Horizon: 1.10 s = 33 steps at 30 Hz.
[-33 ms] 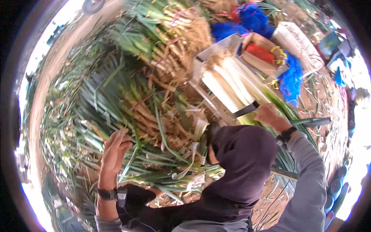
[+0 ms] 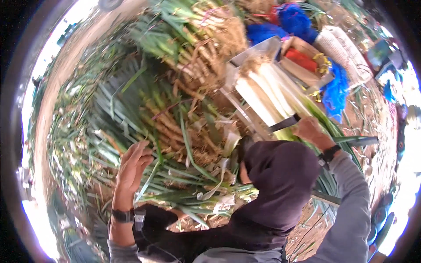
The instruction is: Peeling outer skins and cleaning green onions by hand and with a small scraping tool.
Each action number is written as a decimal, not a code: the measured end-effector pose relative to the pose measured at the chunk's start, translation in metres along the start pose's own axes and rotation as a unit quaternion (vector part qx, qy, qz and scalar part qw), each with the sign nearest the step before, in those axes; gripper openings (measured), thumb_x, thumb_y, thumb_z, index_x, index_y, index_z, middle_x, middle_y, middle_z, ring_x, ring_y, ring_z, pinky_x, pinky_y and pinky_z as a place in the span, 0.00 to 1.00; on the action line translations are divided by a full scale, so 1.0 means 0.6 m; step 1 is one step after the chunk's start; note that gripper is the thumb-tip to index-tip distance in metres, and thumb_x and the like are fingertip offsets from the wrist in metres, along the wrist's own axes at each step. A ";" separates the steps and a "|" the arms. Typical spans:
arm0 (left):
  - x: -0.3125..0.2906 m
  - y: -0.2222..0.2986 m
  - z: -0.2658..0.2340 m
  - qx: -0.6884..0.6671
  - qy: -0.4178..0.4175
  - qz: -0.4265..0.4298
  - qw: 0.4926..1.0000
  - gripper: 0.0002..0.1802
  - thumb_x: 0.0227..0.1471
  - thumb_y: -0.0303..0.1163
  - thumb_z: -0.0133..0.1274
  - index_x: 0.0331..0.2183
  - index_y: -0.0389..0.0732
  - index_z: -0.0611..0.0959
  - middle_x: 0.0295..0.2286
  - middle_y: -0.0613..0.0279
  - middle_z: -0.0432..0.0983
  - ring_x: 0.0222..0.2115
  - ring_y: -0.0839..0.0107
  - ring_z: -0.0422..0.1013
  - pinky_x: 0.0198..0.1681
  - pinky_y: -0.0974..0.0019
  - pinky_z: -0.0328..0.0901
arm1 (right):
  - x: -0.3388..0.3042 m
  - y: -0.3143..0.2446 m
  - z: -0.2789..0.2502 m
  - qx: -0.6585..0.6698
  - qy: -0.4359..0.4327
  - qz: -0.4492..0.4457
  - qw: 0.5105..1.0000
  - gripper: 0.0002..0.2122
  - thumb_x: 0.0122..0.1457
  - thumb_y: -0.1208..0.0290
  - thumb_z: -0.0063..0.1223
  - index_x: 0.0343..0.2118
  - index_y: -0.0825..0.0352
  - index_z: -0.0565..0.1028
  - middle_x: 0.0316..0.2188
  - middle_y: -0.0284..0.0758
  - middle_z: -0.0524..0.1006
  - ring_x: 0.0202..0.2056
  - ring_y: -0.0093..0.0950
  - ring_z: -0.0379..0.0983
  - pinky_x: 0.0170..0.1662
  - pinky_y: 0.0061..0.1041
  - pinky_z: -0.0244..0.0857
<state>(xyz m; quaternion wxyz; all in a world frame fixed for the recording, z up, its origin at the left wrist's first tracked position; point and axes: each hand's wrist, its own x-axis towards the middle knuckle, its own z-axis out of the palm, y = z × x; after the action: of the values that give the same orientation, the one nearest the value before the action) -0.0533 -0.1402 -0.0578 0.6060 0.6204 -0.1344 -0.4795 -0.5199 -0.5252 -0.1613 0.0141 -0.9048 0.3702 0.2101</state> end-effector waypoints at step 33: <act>-0.185 0.094 -0.133 -0.134 0.124 0.196 0.963 0.16 0.66 0.32 0.48 0.50 0.34 0.78 0.34 0.66 0.78 0.36 0.77 0.73 0.44 0.67 0.70 | 0.229 -0.795 0.038 0.260 0.142 -0.278 0.914 0.07 0.58 0.68 0.56 0.30 0.66 0.73 0.32 0.42 0.74 0.39 0.44 0.74 0.39 0.40 0.70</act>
<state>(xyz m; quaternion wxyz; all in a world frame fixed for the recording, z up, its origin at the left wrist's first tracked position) -0.0253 -0.0204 0.0243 0.7777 0.5496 -0.1113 -0.2842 -0.1184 -0.2663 -0.2976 0.2539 -0.9559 0.1430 -0.0364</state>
